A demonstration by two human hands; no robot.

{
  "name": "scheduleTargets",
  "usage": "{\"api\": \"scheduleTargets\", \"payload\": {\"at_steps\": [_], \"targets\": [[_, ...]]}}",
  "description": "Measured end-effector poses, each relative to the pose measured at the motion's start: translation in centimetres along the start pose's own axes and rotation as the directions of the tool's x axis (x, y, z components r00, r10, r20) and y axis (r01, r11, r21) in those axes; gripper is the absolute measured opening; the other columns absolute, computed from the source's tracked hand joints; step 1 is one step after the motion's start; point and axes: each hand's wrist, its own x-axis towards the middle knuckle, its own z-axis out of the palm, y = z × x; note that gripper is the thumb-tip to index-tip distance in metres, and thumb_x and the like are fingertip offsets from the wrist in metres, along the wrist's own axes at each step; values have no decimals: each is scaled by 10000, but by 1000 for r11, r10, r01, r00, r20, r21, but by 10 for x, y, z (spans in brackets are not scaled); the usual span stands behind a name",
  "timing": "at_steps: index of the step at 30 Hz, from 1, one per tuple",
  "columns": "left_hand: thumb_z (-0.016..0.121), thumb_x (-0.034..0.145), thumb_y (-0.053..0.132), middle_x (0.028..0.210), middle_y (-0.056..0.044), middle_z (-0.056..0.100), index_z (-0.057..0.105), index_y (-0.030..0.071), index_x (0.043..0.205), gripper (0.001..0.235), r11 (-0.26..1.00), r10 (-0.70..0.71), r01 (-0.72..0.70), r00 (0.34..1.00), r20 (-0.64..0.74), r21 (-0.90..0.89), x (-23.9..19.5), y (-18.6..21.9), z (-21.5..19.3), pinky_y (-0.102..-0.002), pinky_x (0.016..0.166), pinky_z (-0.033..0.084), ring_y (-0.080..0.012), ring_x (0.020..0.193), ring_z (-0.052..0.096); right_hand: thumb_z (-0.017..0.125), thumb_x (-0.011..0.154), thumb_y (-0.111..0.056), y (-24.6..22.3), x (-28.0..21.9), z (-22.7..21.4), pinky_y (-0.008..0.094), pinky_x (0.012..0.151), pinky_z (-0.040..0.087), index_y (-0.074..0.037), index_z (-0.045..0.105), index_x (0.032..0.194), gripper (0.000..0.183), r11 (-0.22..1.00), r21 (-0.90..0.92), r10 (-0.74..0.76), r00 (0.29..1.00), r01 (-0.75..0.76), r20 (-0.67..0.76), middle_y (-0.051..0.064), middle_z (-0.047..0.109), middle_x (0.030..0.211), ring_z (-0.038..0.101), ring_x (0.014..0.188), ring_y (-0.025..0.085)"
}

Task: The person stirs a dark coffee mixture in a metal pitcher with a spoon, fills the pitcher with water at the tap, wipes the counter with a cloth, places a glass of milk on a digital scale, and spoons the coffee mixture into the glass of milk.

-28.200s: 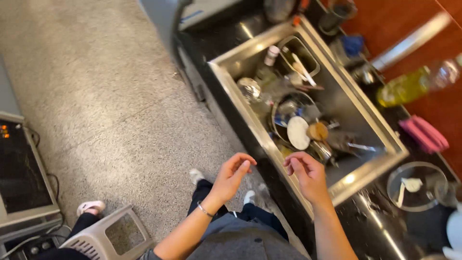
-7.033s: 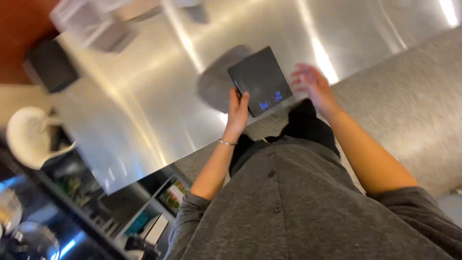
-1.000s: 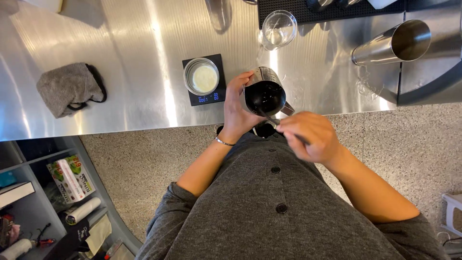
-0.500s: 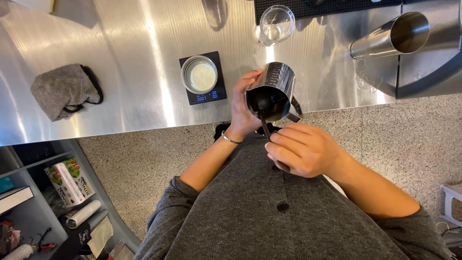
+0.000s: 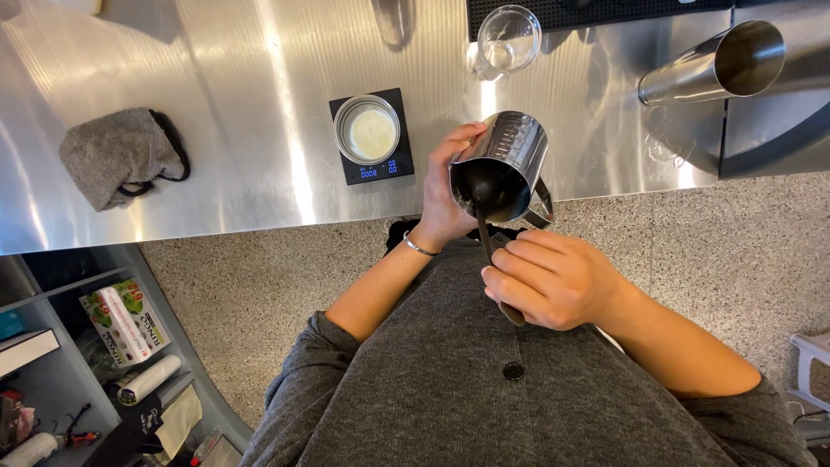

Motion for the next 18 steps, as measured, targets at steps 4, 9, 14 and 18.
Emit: {"api": "scheduleTargets", "payload": {"at_steps": [4,9,14,18], "targets": [[943,732,19,1470,-185,488,347,123,1388,892,1000,22,-22,1000,-1,17,1,1,2,-404,1198,447,-305,1432,509,768,858,-168,-2,2,-2,387,800,579,-15,690,967,203,1000,2,-19,1000,19,11,111,700,916,692,828,256],[925,760,11,1474,-186,494,349,115,1380,853,999,36,-36,999,0,16,1,1,6,-402,1198,445,-313,1435,509,760,853,-164,-2,0,-3,386,802,579,-11,682,962,204,999,-2,-33,999,33,14,108,694,910,687,832,254],[921,766,15,1478,-189,496,348,115,1376,842,999,44,-44,999,17,24,1,1,6,-413,1222,441,-321,1427,506,764,858,-172,-3,2,-5,381,805,577,-18,673,959,205,999,-5,-45,999,45,19,98,682,899,685,837,251],[953,743,60,1487,-166,511,353,130,1383,880,996,63,-65,997,43,65,3,0,6,-386,1188,458,-309,1410,529,753,861,-192,1,-5,-3,379,765,582,-37,679,926,184,999,30,-42,998,41,40,99,697,863,688,796,250]]}}
